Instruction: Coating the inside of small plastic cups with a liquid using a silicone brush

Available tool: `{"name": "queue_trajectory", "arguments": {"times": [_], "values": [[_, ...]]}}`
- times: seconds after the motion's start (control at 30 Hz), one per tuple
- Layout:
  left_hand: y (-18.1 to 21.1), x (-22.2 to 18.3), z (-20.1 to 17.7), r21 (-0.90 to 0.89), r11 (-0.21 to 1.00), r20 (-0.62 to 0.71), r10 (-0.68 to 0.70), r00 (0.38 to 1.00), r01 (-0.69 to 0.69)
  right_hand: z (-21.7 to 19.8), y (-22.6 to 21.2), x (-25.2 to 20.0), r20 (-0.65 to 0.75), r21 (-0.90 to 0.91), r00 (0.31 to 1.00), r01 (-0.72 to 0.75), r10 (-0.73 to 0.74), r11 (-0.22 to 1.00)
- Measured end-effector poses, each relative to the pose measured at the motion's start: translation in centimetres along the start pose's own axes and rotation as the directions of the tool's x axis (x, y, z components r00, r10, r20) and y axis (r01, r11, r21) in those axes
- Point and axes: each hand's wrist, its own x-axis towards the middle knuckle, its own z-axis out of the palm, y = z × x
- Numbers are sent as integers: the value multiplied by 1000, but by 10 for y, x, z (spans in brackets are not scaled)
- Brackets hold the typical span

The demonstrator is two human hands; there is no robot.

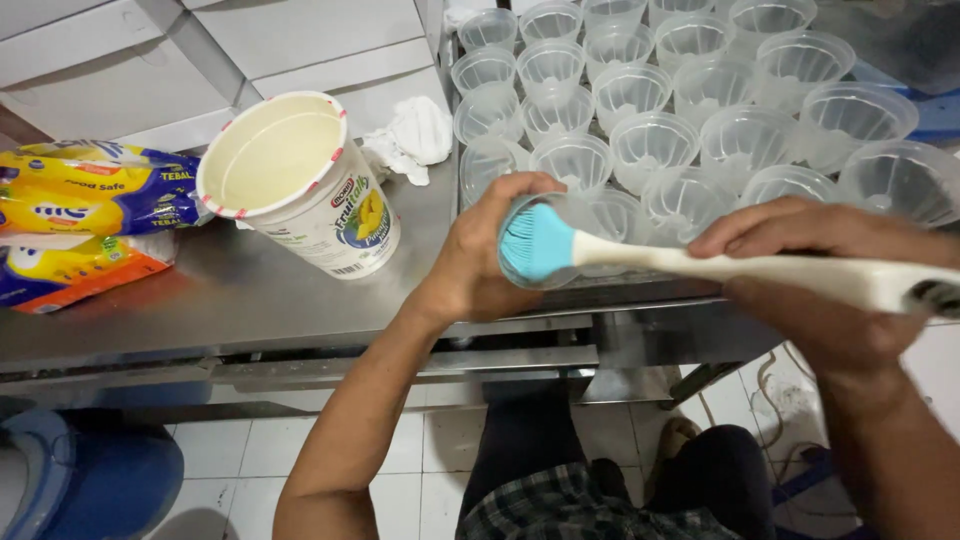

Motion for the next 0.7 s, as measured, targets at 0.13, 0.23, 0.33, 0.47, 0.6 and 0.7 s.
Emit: {"name": "queue_trajectory", "arguments": {"times": [0.13, 0.23, 0.33, 0.47, 0.6, 0.7], "values": [[8, -4, 0, 59, 990, -200, -113, 973, 127, -29, 0, 13, 104, -148, 994, -15, 30, 989], [30, -16, -11, 32, 986, -380, -142, 914, 166, -64, 58, 2, 61, -197, 992, -94, 108, 976], [51, -42, -32, 88, 992, -497, -34, 867, 89, -43, 68, 24, -50, -93, 990, -139, 135, 986], [59, -72, -83, 304, 934, -534, 6, 845, 186, 41, 22, 86, -78, 80, 996, -24, 30, 996], [36, -84, -106, 407, 881, -527, 11, 850, 242, 118, -26, 128, -46, 250, 980, 198, -193, 948], [43, -92, -101, 421, 879, -501, 20, 865, 223, 160, -34, 152, -90, 194, 995, 55, -38, 979]]}}
